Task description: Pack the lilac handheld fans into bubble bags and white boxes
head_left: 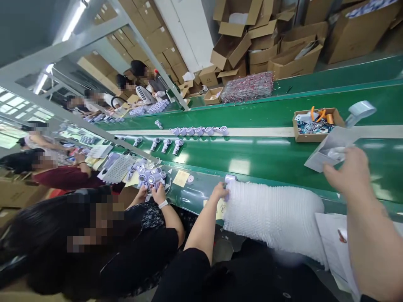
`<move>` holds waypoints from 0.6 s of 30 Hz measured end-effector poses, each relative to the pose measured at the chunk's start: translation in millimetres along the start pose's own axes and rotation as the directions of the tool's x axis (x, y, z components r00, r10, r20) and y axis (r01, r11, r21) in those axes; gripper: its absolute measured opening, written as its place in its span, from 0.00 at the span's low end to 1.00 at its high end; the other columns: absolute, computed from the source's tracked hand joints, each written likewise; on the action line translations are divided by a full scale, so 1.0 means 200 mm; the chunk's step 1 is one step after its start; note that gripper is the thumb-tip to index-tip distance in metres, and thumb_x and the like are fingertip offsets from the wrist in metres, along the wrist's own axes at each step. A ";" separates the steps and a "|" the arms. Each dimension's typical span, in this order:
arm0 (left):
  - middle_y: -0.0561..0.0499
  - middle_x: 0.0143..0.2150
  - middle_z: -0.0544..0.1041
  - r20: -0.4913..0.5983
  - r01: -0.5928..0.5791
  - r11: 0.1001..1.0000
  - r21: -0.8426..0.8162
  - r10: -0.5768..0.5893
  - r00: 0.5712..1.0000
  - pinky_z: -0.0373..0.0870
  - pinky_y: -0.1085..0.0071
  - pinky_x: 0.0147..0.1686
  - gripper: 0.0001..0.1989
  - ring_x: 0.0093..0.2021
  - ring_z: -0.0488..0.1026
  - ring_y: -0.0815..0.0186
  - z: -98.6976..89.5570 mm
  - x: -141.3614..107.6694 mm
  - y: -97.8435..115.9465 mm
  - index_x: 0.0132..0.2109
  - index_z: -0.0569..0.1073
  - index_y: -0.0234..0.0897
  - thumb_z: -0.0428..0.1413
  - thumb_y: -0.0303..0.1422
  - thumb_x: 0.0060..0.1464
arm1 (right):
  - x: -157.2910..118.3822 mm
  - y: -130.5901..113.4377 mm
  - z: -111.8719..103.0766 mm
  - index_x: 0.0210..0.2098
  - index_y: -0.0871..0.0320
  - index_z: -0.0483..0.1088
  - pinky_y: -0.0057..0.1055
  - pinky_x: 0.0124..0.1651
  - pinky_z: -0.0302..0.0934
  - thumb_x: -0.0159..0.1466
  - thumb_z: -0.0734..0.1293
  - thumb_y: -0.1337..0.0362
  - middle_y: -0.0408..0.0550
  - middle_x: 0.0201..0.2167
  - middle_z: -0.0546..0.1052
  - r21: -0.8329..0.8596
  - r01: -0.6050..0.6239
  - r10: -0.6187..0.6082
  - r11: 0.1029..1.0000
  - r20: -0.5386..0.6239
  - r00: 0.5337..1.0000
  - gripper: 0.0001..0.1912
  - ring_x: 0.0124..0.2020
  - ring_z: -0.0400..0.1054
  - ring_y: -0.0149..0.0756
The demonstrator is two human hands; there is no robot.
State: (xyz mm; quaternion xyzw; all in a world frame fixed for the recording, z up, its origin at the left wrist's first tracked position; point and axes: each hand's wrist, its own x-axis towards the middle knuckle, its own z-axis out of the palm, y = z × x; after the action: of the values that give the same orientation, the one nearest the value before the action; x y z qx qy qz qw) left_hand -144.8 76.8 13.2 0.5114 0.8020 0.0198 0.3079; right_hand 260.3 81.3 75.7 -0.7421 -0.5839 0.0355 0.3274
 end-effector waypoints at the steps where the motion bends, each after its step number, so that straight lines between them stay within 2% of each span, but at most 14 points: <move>1: 0.43 0.39 0.78 0.032 0.006 1.000 -0.013 -0.005 0.999 0.68 0.71 0.38 0.18 0.40 0.75 0.58 0.05 0.00 -0.02 0.42 0.73 0.33 0.62 0.27 0.39 | -0.08 -0.11 -0.02 0.45 0.60 0.64 0.46 0.50 0.59 0.54 0.65 0.62 0.61 0.49 0.68 0.093 0.041 -0.048 0.995 0.083 0.995 0.20 0.52 0.61 0.51; 3: 0.45 0.37 0.78 0.056 0.003 0.999 -0.045 0.000 0.998 0.68 0.72 0.38 0.17 0.40 0.75 0.59 0.11 -0.02 -0.04 0.40 0.73 0.34 0.61 0.26 0.38 | -0.27 -0.28 -0.05 0.45 0.56 0.65 0.41 0.46 0.63 0.57 0.64 0.59 0.54 0.48 0.70 0.340 0.024 -0.109 0.940 0.232 0.967 0.17 0.46 0.67 0.45; 6: 0.46 0.37 0.77 0.025 -0.024 0.993 -0.115 0.027 0.999 0.68 0.72 0.38 0.16 0.41 0.74 0.60 0.09 -0.03 -0.05 0.41 0.72 0.34 0.60 0.30 0.42 | -0.59 -0.41 -0.09 0.43 0.54 0.66 0.36 0.40 0.65 0.58 0.64 0.56 0.49 0.41 0.74 0.506 -0.189 -0.113 0.842 0.508 0.854 0.15 0.39 0.70 0.40; 7: 0.46 0.37 0.77 0.005 -0.036 0.989 -0.141 0.037 0.999 0.68 0.72 0.38 0.16 0.41 0.74 0.61 0.06 -0.03 -0.06 0.43 0.71 0.34 0.59 0.31 0.43 | -0.68 -0.42 -0.10 0.41 0.54 0.67 0.34 0.37 0.65 0.58 0.64 0.55 0.48 0.37 0.75 0.514 -0.299 -0.089 0.804 0.600 0.795 0.14 0.36 0.71 0.38; 9: 0.45 0.38 0.76 -0.044 -0.066 0.980 -0.185 0.059 0.997 0.68 0.71 0.38 0.18 0.40 0.74 0.62 0.00 -0.06 -0.08 0.46 0.69 0.32 0.57 0.34 0.47 | -0.86 -0.44 -0.12 0.38 0.55 0.67 0.31 0.31 0.65 0.59 0.65 0.54 0.46 0.30 0.75 0.488 -0.548 -0.032 0.679 0.766 0.642 0.13 0.29 0.70 0.34; 11: 0.45 0.41 0.74 -0.101 -0.106 0.971 -0.216 0.086 0.991 0.68 0.70 0.40 0.21 0.41 0.72 0.63 -0.04 -0.13 -0.08 0.49 0.67 0.32 0.57 0.36 0.48 | -0.98 -0.46 -0.14 0.33 0.56 0.67 0.27 0.27 0.63 0.59 0.65 0.54 0.44 0.26 0.74 0.422 -0.772 0.015 0.475 0.874 0.486 0.12 0.25 0.68 0.30; 12: 0.45 0.43 0.73 -0.147 -0.157 0.961 -0.227 0.126 0.981 0.68 0.69 0.41 0.22 0.42 0.71 0.63 -0.04 -0.20 -0.07 0.49 0.66 0.32 0.57 0.36 0.47 | -1.03 -0.48 -0.14 0.33 0.56 0.67 0.26 0.28 0.64 0.58 0.66 0.54 0.44 0.27 0.74 0.397 -0.848 0.034 0.351 0.900 0.435 0.11 0.26 0.69 0.30; 13: 0.45 0.44 0.72 -0.193 -0.229 0.945 -0.233 0.186 0.963 0.67 0.68 0.42 0.23 0.44 0.71 0.63 -0.03 -0.28 -0.05 0.49 0.66 0.33 0.58 0.36 0.46 | -1.06 -0.51 -0.13 0.33 0.55 0.67 0.27 0.31 0.65 0.57 0.67 0.55 0.45 0.30 0.75 0.393 -0.892 0.052 0.223 0.909 0.414 0.11 0.29 0.70 0.31; 14: 0.45 0.44 0.71 -0.261 -0.339 0.912 -0.232 0.277 0.925 0.67 0.66 0.43 0.24 0.44 0.70 0.62 0.00 -0.39 -0.02 0.49 0.66 0.33 0.60 0.36 0.45 | -1.08 -0.55 -0.12 0.35 0.54 0.66 0.28 0.34 0.67 0.56 0.69 0.55 0.46 0.35 0.75 0.412 -0.906 0.065 0.103 0.906 0.419 0.12 0.34 0.71 0.33; 15: 0.45 0.44 0.70 -0.302 -0.479 0.851 -0.213 0.409 0.861 0.67 0.65 0.44 0.24 0.45 0.69 0.61 0.03 -0.50 0.01 0.49 0.66 0.34 0.60 0.36 0.44 | -1.09 -0.59 -0.11 0.37 0.53 0.65 0.31 0.38 0.67 0.55 0.69 0.55 0.47 0.40 0.75 0.446 -0.895 0.072 0.004 0.893 0.445 0.14 0.39 0.71 0.35; 16: 0.45 0.44 0.69 -0.297 -0.589 0.785 -0.192 0.525 0.797 0.67 0.64 0.44 0.24 0.44 0.69 0.61 0.08 -0.62 0.04 0.50 0.65 0.35 0.60 0.35 0.45 | -1.09 -0.63 -0.11 0.39 0.52 0.65 0.34 0.41 0.68 0.55 0.70 0.55 0.47 0.43 0.74 0.492 -0.868 0.075 -0.065 0.870 0.487 0.16 0.42 0.71 0.37; 17: 0.44 0.45 0.68 -0.255 -0.681 0.714 -0.164 0.636 0.729 0.68 0.63 0.44 0.24 0.44 0.68 0.61 0.12 -0.73 0.07 0.52 0.65 0.36 0.58 0.35 0.47 | -1.08 -0.65 -0.11 0.40 0.52 0.65 0.35 0.41 0.68 0.54 0.71 0.55 0.47 0.44 0.74 0.546 -0.832 0.096 -0.103 0.837 0.538 0.17 0.43 0.70 0.38; 18: 0.44 0.46 0.68 -0.185 -0.766 0.626 -0.145 0.744 0.642 0.68 0.63 0.43 0.23 0.44 0.68 0.61 0.16 -0.84 0.11 0.54 0.63 0.38 0.57 0.36 0.50 | -1.07 -0.66 -0.11 0.39 0.53 0.65 0.35 0.40 0.68 0.52 0.71 0.55 0.47 0.41 0.74 0.604 -0.789 0.142 -0.113 0.796 0.589 0.18 0.42 0.70 0.38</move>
State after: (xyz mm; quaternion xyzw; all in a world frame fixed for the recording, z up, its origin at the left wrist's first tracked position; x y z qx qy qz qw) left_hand -63.1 -61.9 74.1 0.7632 0.5216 0.2590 0.2799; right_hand 91.4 -105.4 92.8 -0.4585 -0.1397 0.7076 0.5192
